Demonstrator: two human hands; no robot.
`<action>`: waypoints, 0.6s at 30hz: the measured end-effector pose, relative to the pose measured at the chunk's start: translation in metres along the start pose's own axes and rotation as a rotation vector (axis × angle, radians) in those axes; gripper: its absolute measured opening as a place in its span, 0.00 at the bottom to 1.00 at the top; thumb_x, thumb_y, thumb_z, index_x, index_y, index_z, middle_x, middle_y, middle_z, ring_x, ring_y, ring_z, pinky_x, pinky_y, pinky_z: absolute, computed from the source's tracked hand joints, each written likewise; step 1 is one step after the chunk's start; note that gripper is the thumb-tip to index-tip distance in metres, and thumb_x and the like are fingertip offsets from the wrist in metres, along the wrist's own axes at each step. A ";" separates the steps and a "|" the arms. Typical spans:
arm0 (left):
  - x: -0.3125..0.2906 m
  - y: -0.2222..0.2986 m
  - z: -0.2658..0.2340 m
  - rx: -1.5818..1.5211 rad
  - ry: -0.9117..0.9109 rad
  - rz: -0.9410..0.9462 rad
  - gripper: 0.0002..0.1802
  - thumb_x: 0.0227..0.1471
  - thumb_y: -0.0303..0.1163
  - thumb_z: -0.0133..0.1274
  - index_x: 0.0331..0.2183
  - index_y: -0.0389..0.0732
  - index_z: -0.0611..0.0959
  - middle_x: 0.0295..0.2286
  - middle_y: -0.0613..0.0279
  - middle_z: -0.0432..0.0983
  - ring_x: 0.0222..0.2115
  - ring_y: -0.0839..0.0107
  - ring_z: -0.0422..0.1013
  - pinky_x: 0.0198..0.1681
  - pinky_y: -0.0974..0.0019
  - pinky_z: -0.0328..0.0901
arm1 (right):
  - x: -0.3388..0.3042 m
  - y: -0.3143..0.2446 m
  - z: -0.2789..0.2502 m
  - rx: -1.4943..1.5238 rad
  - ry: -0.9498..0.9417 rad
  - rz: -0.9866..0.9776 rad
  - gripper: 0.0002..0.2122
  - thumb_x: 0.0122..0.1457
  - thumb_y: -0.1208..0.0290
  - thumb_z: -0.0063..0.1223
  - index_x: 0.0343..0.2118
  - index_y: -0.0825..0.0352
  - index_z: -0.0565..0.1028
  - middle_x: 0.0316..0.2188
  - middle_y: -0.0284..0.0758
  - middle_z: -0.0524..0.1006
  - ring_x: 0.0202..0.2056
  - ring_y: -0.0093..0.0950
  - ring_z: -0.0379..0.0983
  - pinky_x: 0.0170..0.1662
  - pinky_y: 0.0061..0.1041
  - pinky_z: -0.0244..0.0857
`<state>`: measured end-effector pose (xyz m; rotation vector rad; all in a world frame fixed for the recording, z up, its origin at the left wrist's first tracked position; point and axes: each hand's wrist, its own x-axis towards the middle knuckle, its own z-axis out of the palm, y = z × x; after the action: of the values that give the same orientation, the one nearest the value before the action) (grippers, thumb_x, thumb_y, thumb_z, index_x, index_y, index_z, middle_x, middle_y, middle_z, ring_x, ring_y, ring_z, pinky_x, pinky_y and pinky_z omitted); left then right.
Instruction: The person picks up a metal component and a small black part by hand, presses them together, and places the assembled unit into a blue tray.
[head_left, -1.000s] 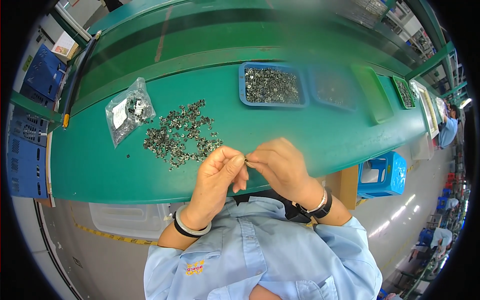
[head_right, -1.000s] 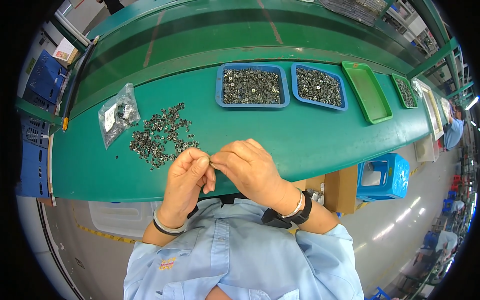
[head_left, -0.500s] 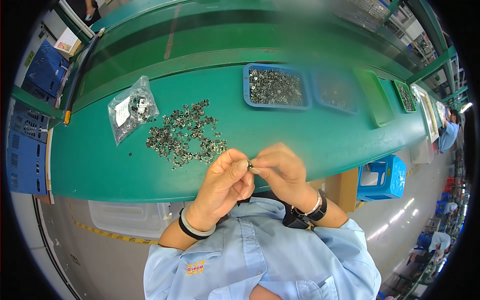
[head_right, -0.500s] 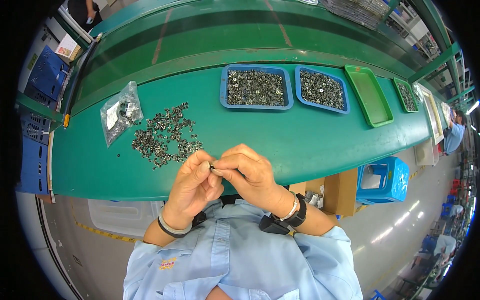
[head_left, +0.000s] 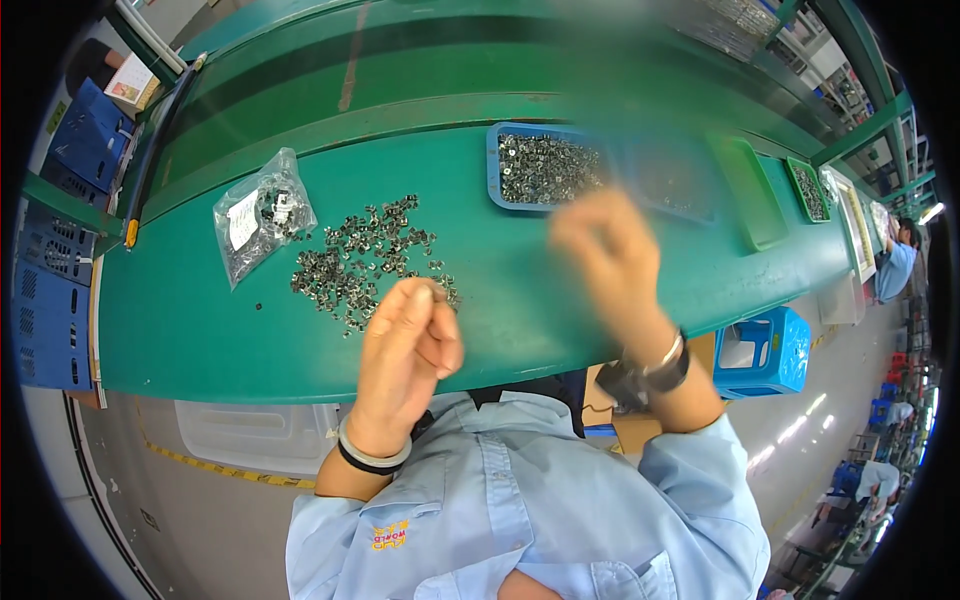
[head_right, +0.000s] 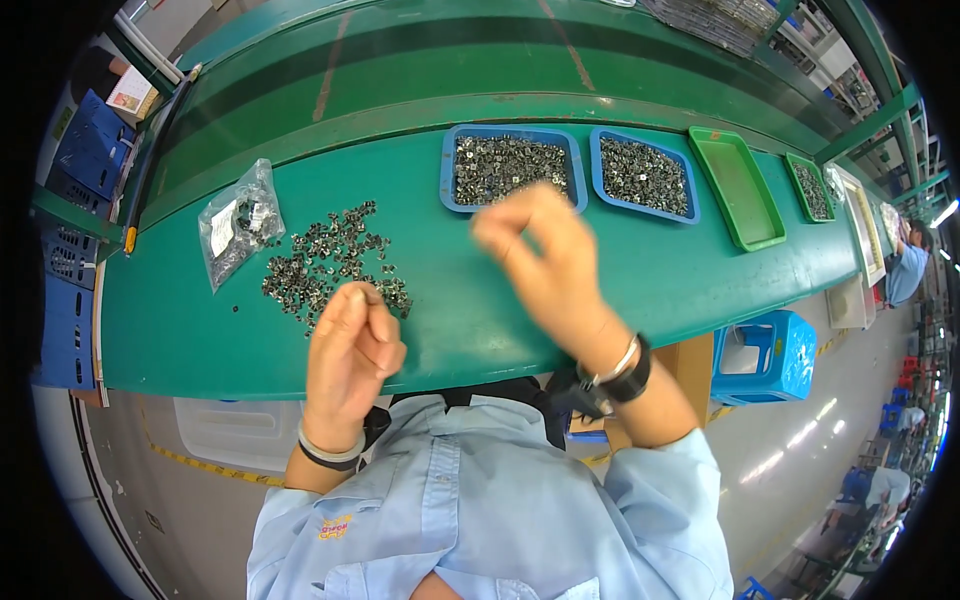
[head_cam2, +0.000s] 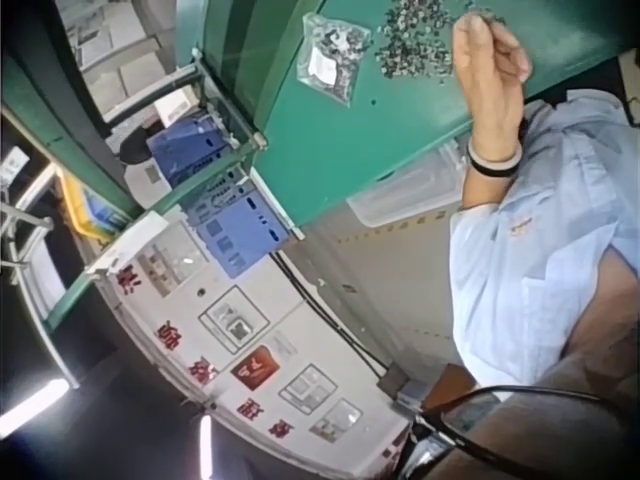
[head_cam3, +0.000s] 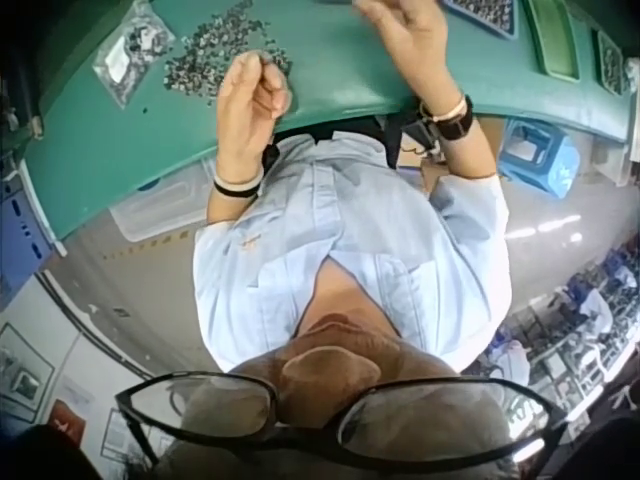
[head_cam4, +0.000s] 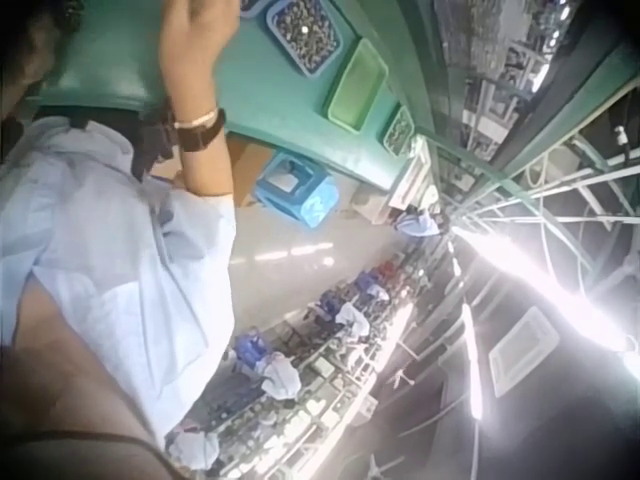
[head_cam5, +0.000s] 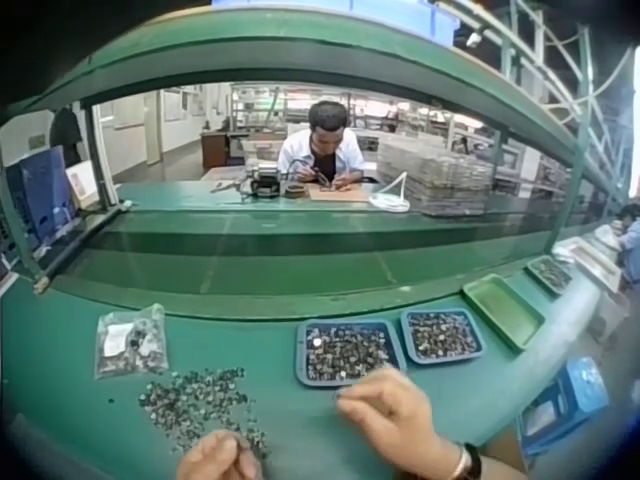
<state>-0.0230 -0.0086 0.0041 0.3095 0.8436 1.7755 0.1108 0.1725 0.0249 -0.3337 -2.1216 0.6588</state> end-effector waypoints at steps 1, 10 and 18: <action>0.000 0.003 -0.006 -0.020 0.015 0.027 0.10 0.60 0.36 0.42 0.35 0.40 0.71 0.21 0.64 0.70 0.15 0.76 0.63 0.16 0.74 0.56 | 0.012 0.011 -0.005 -0.050 0.023 0.012 0.04 0.52 0.75 0.54 0.30 0.68 0.74 0.26 0.36 0.74 0.30 0.30 0.71 0.34 0.25 0.65; -0.004 0.007 -0.026 -0.092 0.094 0.077 0.09 0.60 0.35 0.41 0.35 0.39 0.72 0.19 0.63 0.69 0.15 0.75 0.62 0.16 0.73 0.56 | 0.018 0.024 0.021 -0.100 -0.380 0.004 0.06 0.52 0.72 0.54 0.33 0.66 0.75 0.29 0.37 0.74 0.33 0.32 0.71 0.36 0.28 0.66; -0.003 0.007 -0.026 -0.065 0.057 0.063 0.09 0.60 0.34 0.42 0.35 0.39 0.72 0.19 0.62 0.69 0.14 0.75 0.62 0.16 0.72 0.56 | 0.007 -0.009 0.062 -0.161 -0.618 -0.034 0.06 0.51 0.69 0.55 0.29 0.66 0.74 0.26 0.34 0.72 0.32 0.34 0.70 0.35 0.31 0.65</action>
<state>-0.0419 -0.0229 -0.0096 0.2461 0.8221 1.8744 0.0565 0.1472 0.0042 -0.1927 -2.7725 0.6245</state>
